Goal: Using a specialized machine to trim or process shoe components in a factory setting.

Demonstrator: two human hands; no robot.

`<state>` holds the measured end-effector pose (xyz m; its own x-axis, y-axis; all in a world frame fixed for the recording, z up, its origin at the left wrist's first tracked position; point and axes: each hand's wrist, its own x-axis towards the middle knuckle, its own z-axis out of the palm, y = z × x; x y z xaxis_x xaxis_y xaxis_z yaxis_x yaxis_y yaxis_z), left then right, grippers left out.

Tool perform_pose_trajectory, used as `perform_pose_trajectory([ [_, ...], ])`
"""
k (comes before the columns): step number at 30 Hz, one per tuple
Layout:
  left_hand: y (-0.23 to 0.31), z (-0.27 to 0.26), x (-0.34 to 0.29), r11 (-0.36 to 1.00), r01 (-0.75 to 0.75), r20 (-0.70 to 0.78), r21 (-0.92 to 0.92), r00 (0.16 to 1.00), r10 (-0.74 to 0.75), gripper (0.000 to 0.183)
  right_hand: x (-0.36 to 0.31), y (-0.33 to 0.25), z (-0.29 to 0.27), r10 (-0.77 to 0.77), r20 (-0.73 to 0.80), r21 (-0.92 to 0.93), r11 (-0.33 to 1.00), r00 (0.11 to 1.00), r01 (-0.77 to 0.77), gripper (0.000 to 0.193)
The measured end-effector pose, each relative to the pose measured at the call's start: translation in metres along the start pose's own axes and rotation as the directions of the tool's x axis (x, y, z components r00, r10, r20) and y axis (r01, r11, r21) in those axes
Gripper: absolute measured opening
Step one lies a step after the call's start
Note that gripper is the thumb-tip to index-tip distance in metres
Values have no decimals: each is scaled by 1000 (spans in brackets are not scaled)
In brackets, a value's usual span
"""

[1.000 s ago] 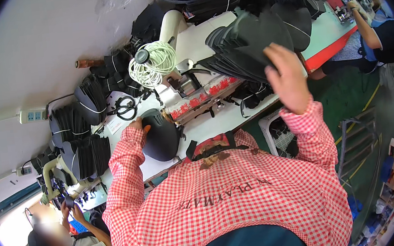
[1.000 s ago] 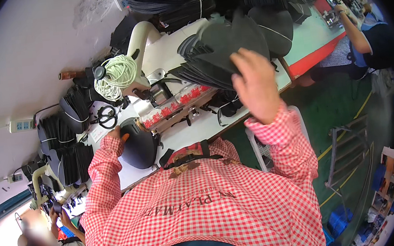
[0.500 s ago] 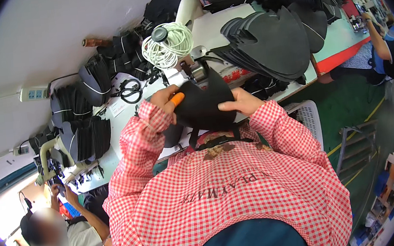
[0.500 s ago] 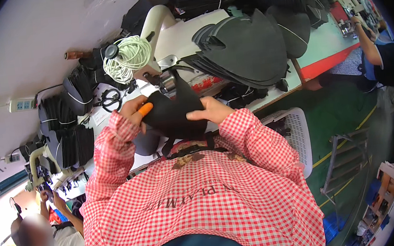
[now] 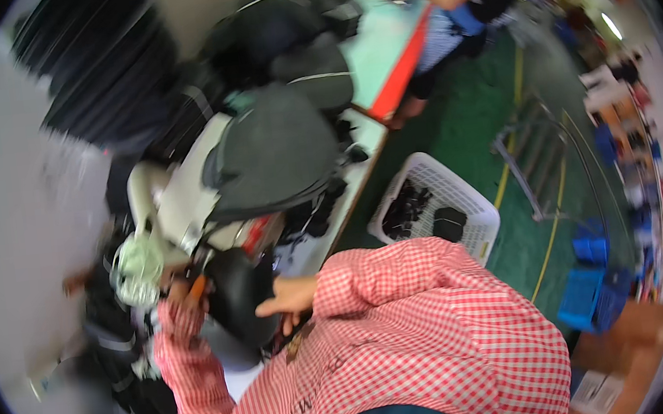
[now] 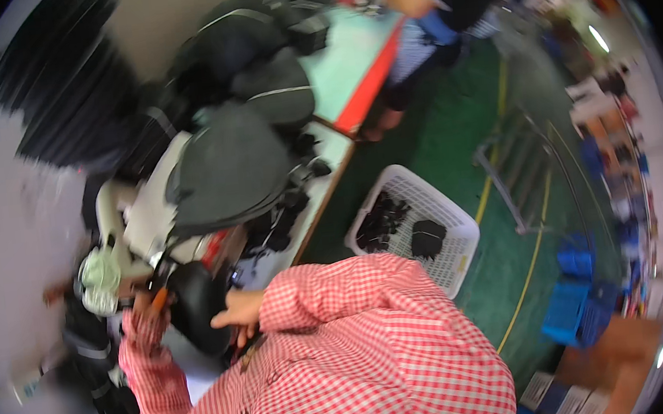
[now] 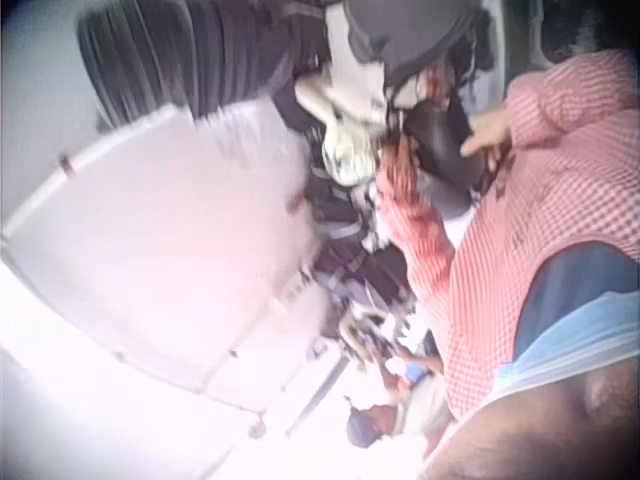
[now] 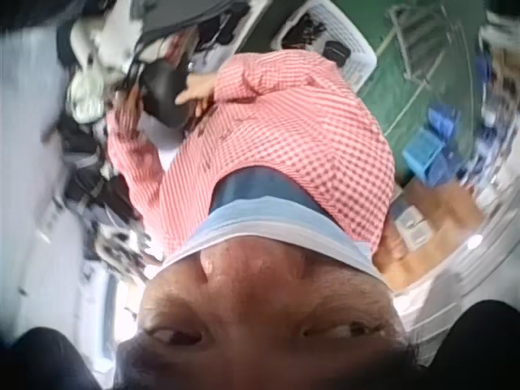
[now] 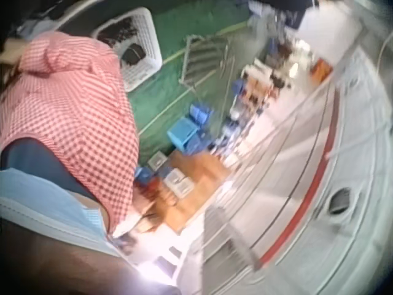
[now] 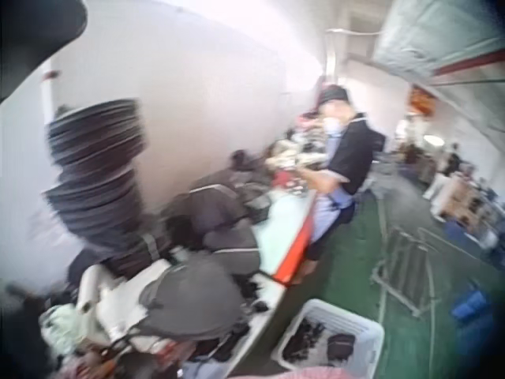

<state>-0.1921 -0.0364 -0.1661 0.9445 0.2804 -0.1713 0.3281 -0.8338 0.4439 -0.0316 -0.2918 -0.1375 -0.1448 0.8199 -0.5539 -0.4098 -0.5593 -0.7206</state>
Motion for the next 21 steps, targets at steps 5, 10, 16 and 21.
perform_pose_trajectory([
  [5, 19, -17, -17, 906, 419, -162, -58, 892, -422, 22, -68, -102, -25, -960, -186, -756, 277, 211, 593, 34],
  [10, 60, -23, 9, 951, 249, -18, -185, 966, -257, 20, -83, -126, -94, -998, -9, -1000, 7, 68, -28, 39],
  [16, 105, -36, 11, 910, 154, 163, -384, 982, -97, 17, -46, -77, -46, -934, 0, -932, 130, 357, 339, 31],
  [21, 133, -54, 1, 837, 153, 316, -526, 949, 25, 15, -37, -42, -38, -593, -7, -676, 596, 805, 433, 45],
])
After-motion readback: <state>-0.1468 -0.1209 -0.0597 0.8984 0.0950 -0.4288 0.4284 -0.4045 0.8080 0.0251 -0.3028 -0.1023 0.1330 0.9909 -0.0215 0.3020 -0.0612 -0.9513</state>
